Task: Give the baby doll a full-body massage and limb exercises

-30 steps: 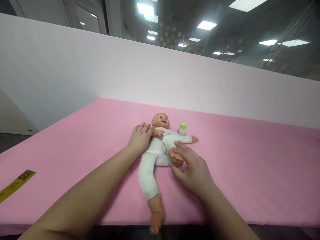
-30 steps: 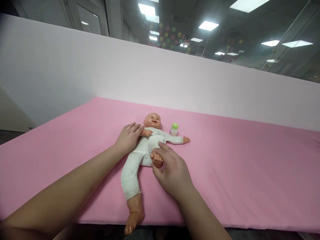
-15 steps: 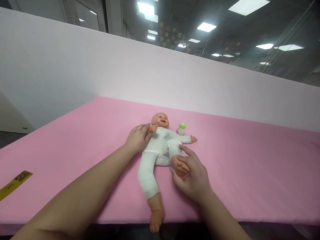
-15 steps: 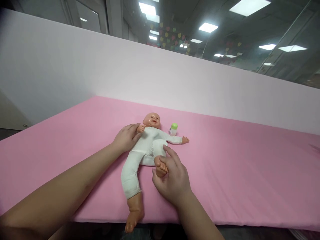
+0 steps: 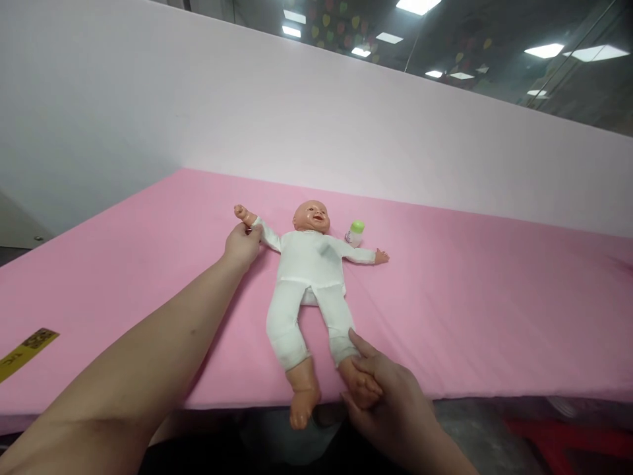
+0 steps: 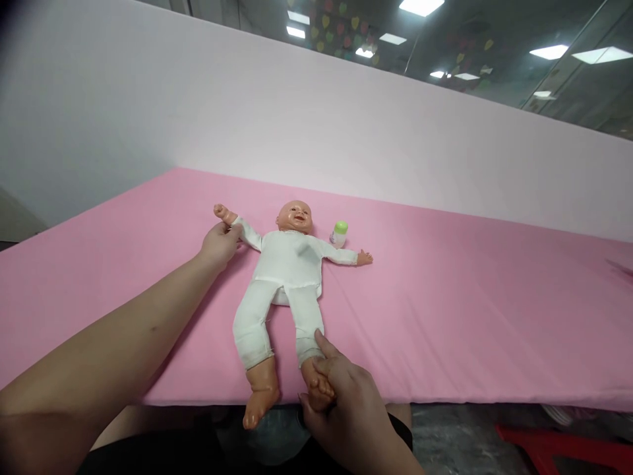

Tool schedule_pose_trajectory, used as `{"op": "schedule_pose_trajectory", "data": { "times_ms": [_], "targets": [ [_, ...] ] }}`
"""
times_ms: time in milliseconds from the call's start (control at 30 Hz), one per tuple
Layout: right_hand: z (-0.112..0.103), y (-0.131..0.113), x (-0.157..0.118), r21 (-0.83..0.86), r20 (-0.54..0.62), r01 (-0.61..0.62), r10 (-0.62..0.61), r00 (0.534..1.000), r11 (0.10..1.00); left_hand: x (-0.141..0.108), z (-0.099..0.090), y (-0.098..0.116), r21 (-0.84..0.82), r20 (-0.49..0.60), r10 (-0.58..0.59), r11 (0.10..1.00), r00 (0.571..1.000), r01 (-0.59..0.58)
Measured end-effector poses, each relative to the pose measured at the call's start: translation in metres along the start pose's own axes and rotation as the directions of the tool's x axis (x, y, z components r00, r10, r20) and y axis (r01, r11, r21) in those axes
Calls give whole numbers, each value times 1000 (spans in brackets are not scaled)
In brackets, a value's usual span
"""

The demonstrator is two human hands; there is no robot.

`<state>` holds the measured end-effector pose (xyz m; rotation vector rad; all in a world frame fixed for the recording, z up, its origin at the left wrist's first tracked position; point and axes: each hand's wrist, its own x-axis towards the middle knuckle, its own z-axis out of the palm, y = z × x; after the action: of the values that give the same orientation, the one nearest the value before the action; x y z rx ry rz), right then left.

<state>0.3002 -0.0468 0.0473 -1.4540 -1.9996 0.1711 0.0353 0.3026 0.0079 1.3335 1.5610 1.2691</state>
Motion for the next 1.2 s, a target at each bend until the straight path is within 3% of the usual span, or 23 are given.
{"op": "schedule_pose_trajectory", "data": {
  "times_ms": [233,433,500,600,667,733,867,1000,1133,1200],
  "targets": [
    [2,-3,1,-35,-85,34,-36,996,999,-4,4,3,6,-17,28,1000,999,-28],
    [-8,4,30,-92,-208,71,-89,974,993,-17,7,11,225,48,231,945,972,-236],
    [-12,5,48,-122,-235,108,-134,963,987,-26,9,18,281,107,323,897,940,-340],
    [-16,7,80,-137,-251,151,-182,951,979,-43,15,28,334,222,475,783,851,-524],
    [-15,11,100,-126,-232,141,-167,958,982,-51,19,31,353,280,535,715,797,-604],
    [-11,17,117,-114,-203,99,-121,972,989,-56,23,32,372,312,549,681,775,-631],
    [6,29,139,-103,-141,41,-55,989,994,-58,23,31,399,344,543,654,766,-643],
    [19,34,147,-87,-152,40,-53,987,995,-60,22,33,426,363,529,637,767,-642],
    [15,28,140,-75,-178,78,-90,980,994,-61,21,36,400,348,532,660,772,-636],
    [8,22,129,-94,-205,99,-117,972,991,-57,19,36,361,321,516,708,794,-606]
  ]
}}
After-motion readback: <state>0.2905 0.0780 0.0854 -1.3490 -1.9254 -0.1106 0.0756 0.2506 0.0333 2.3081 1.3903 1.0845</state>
